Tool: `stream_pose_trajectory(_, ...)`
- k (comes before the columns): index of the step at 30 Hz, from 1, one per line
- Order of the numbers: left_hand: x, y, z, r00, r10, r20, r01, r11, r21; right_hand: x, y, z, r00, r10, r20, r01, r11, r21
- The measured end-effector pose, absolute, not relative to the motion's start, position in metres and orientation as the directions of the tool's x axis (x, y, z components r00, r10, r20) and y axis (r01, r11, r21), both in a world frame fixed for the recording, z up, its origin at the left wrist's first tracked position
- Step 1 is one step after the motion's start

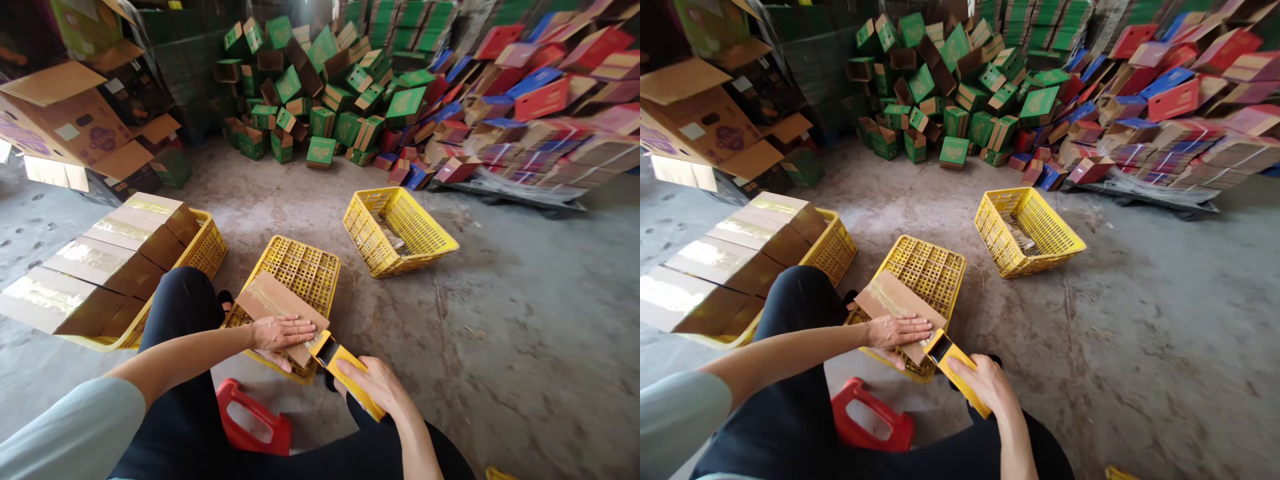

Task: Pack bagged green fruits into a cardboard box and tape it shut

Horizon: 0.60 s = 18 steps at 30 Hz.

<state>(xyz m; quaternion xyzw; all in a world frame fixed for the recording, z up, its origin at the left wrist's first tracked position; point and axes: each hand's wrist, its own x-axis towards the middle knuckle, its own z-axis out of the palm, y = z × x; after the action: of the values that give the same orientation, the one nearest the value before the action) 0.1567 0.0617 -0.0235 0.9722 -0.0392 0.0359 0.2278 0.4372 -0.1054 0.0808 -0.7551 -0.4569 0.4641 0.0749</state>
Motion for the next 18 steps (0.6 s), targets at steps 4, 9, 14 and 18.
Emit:
stream_pose_trajectory(4,0.156,0.062,-0.021,0.995,-0.057,0.083,-0.087,-0.894,0.440,0.442,-0.111,0.084,0.160,0.750,-0.642,0.600,-0.591,-0.539)
stream_pose_trajectory(9,0.161,0.054,-0.018,0.995,-0.041,0.091,-0.077,-0.898,0.432,0.440,-0.112,0.086,0.155,0.774,-0.614,0.608,-0.564,-0.558)
stream_pose_trajectory(14,0.174,0.040,-0.023,0.992,-0.071,0.103,-0.107,-0.905,0.412,0.440,-0.113,0.083,0.164,0.782,-0.602,0.646,-0.546,-0.533)
stream_pose_trajectory(18,0.177,0.038,-0.027,0.993,-0.067,0.094,-0.100,-0.905,0.414,0.441,-0.114,0.080,0.177,0.773,-0.610,0.632,-0.564,-0.531)
